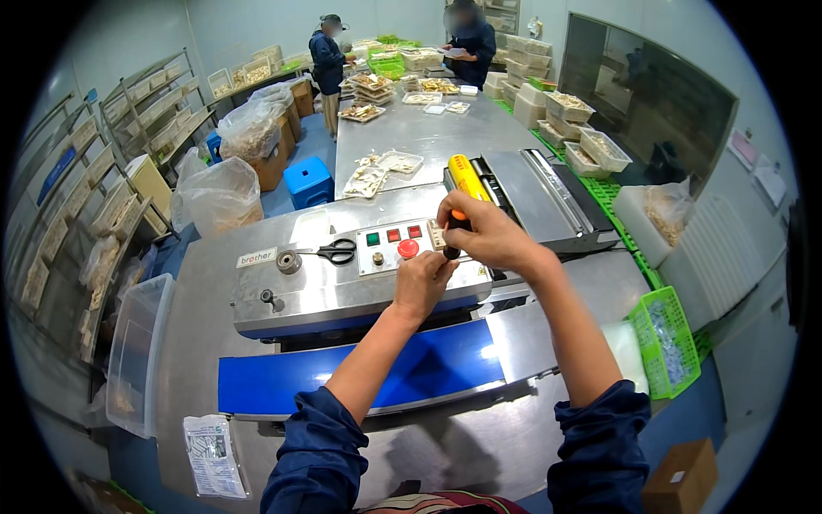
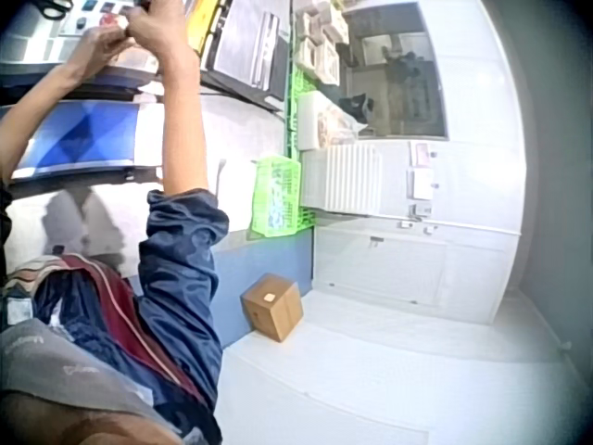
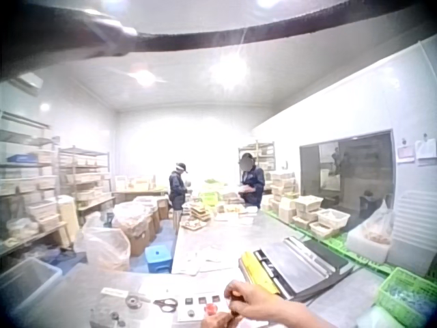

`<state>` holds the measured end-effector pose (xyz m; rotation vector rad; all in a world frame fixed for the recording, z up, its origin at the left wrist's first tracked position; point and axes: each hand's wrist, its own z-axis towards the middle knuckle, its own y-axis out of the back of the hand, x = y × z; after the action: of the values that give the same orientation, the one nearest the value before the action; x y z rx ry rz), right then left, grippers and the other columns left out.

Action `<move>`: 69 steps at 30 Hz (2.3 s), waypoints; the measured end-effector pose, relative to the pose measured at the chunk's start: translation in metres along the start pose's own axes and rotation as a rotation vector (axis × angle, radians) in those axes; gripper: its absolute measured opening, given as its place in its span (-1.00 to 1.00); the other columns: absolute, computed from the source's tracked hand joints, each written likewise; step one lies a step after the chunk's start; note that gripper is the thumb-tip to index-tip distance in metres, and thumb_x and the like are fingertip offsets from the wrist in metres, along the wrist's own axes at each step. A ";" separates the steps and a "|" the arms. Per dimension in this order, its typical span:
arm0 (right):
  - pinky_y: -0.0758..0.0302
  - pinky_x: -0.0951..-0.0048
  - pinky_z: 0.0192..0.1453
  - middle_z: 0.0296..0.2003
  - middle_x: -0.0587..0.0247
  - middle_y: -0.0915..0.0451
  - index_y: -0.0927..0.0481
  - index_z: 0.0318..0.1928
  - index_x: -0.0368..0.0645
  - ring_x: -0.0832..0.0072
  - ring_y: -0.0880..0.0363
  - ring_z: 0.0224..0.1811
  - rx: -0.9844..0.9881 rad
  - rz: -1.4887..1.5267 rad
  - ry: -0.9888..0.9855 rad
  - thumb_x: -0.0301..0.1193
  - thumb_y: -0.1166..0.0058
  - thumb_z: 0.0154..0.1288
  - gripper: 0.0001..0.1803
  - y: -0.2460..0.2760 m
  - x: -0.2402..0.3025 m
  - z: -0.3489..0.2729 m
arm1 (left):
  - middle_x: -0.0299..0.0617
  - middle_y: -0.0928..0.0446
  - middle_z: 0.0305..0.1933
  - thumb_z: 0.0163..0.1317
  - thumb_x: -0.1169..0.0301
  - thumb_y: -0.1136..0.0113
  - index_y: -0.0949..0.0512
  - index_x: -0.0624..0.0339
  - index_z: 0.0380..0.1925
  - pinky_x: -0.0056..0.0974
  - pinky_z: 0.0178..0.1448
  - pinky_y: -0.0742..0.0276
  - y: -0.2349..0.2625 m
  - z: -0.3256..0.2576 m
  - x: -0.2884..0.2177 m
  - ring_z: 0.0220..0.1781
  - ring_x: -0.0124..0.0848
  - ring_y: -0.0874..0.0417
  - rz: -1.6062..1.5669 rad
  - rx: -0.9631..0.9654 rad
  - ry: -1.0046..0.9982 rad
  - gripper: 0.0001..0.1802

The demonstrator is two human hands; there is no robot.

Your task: The person uses a screwdriver to remove screws from a blue metal cover on a Brother packaging machine. They remove the cover, adjust internal components, and then reattach the cover by tightening the screws.

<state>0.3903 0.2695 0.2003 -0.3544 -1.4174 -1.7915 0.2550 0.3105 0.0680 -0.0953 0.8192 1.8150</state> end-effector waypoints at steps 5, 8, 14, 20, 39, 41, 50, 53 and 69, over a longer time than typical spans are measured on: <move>-0.44 0.40 -0.15 -0.34 0.06 -0.48 -0.44 -0.17 -0.23 0.27 -0.49 -0.29 0.042 -0.167 0.059 -0.44 -0.09 0.11 -0.74 0.005 0.017 0.000 | -0.20 -0.49 -0.59 0.02 0.36 -0.29 -0.47 0.15 -0.56 -0.17 -0.42 -0.43 0.001 0.001 -0.010 -0.53 -0.19 -0.55 0.147 0.004 0.114 -0.81; -0.43 0.33 -0.09 -0.27 0.03 -0.48 -0.42 -0.12 -0.26 0.22 -0.49 -0.20 -0.028 -0.209 0.075 -0.45 -0.05 0.14 -0.72 -0.003 0.008 0.003 | -0.13 -0.52 -0.52 0.04 0.43 -0.27 -0.49 0.19 -0.42 -0.18 -0.34 -0.47 0.001 0.005 -0.013 -0.43 -0.16 -0.59 -0.027 -0.016 0.104 -0.85; -0.44 0.30 -0.06 -0.15 -0.04 -0.46 -0.42 -0.09 -0.27 0.12 -0.49 -0.10 -0.067 -0.253 0.149 -0.39 -0.10 0.12 -0.65 -0.002 0.020 -0.004 | -0.05 -0.58 -0.45 0.05 0.50 -0.25 -0.53 0.23 -0.35 -0.25 -0.28 -0.50 0.009 0.003 -0.005 -0.39 -0.19 -0.61 -0.251 0.209 0.363 -0.85; -0.44 0.28 -0.06 -0.17 -0.05 -0.45 -0.43 -0.10 -0.29 0.09 -0.48 -0.13 -0.085 -0.256 0.149 -0.43 -0.06 0.12 -0.68 -0.007 0.009 -0.001 | -0.05 -0.57 -0.46 -0.01 0.45 -0.32 -0.52 0.23 -0.33 -0.22 -0.28 -0.50 -0.005 0.003 -0.004 -0.38 -0.15 -0.61 -0.128 0.098 0.184 -0.77; -0.50 0.22 -0.19 -0.30 -0.01 -0.55 -0.42 -0.04 -0.20 0.11 -0.57 -0.26 -0.136 -0.461 0.139 -0.36 -0.19 0.01 -0.54 -0.006 0.038 -0.018 | 0.08 -0.56 -0.46 0.09 0.44 -0.20 -0.52 0.30 -0.34 -0.12 -0.31 -0.50 -0.005 -0.002 -0.006 -0.36 0.04 -0.59 -0.081 0.246 0.074 -0.83; -0.49 0.22 -0.21 -0.33 -0.02 -0.55 -0.45 -0.13 -0.24 0.09 -0.56 -0.28 -0.163 -0.478 0.134 -0.37 -0.22 0.02 -0.60 -0.006 0.019 -0.014 | 0.12 -0.55 -0.44 0.13 0.47 -0.14 -0.49 0.30 -0.30 -0.12 -0.27 -0.49 -0.008 0.001 -0.012 -0.33 0.04 -0.59 -0.145 0.291 0.126 -0.84; -0.49 0.26 -0.21 -0.31 -0.01 -0.52 -0.43 -0.12 -0.28 0.12 -0.55 -0.31 -0.289 -0.359 0.248 -0.31 -0.20 0.11 -0.60 -0.011 0.007 -0.012 | -0.01 -0.56 -0.50 0.06 0.47 -0.25 -0.49 0.33 -0.37 -0.22 -0.32 -0.50 0.000 0.005 0.004 -0.42 -0.14 -0.62 -0.107 0.297 0.223 -0.81; -0.50 0.26 -0.17 -0.28 -0.01 -0.51 -0.41 -0.08 -0.29 0.10 -0.54 -0.28 -0.241 -0.449 0.192 -0.37 -0.13 0.14 -0.63 -0.013 0.011 -0.011 | -0.06 -0.56 -0.54 -0.02 0.47 -0.32 -0.49 0.29 -0.41 -0.21 -0.34 -0.51 0.002 0.006 0.002 -0.46 -0.16 -0.61 -0.027 0.249 0.233 -0.79; -0.49 0.24 -0.14 -0.24 -0.02 -0.49 -0.40 -0.07 -0.28 0.07 -0.53 -0.24 -0.188 -0.260 0.240 -0.55 -0.11 0.07 -0.64 -0.010 0.012 -0.011 | -0.04 -0.48 -0.60 0.01 0.52 -0.25 -0.46 0.27 -0.46 -0.19 -0.38 -0.42 0.002 0.005 0.000 -0.50 -0.15 -0.55 -0.186 0.220 0.220 -0.86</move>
<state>0.3783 0.2552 0.1978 -0.0464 -1.1714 -2.1070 0.2546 0.3127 0.0730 -0.2240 1.1228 1.5471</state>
